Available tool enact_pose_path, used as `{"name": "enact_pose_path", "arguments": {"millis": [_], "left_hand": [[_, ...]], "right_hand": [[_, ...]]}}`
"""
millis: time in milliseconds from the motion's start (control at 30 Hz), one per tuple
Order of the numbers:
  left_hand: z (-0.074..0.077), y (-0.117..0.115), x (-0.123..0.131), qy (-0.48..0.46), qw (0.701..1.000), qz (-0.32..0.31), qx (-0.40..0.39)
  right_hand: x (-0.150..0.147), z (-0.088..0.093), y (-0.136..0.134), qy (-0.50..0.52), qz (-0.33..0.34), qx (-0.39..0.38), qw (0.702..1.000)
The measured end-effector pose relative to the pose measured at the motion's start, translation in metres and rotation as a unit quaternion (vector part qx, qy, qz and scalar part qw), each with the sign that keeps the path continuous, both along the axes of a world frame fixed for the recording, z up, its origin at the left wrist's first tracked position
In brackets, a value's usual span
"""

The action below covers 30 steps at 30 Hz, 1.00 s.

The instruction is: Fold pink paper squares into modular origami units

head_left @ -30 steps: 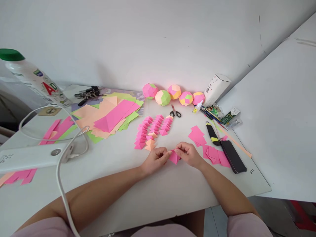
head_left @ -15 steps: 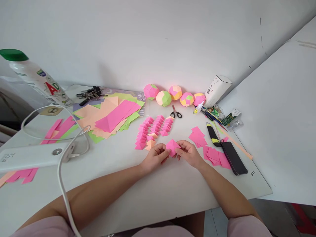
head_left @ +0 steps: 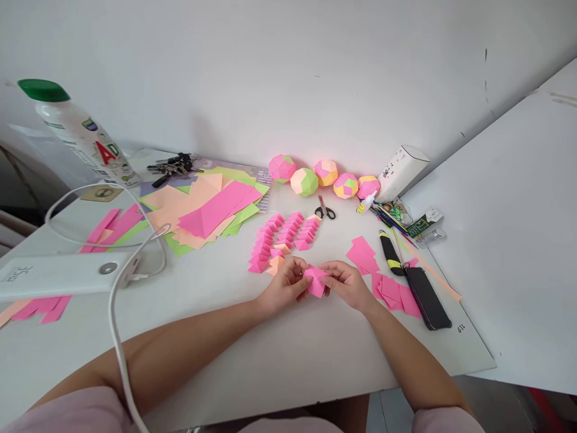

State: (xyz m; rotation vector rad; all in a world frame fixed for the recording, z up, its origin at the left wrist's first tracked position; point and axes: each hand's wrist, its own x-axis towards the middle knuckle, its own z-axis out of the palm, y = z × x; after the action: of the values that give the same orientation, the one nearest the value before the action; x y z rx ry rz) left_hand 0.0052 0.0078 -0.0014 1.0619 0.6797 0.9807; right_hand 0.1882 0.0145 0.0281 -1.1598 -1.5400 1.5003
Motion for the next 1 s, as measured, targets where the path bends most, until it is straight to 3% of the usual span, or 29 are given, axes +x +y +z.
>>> {"name": "enact_pose_path", "arguments": {"millis": [133,400,1000], "left_hand": [[-0.0018,-0.0007,-0.0008,0.042,0.999,-0.026,0.007],[0.0014,-0.002,0.0001,0.041,0.999,-0.023,-0.001],[0.0064,-0.003,0.0011,0.048,0.998,-0.005,-0.034]], "right_hand": [[0.0018,-0.002,0.0007,-0.024,0.004,0.018,1.0],[0.0028,-0.0019,-0.0018,-0.097,-0.004,0.079,0.992],[0.0001,0.0017,-0.0047,-0.103,-0.007,0.099,0.99]]}}
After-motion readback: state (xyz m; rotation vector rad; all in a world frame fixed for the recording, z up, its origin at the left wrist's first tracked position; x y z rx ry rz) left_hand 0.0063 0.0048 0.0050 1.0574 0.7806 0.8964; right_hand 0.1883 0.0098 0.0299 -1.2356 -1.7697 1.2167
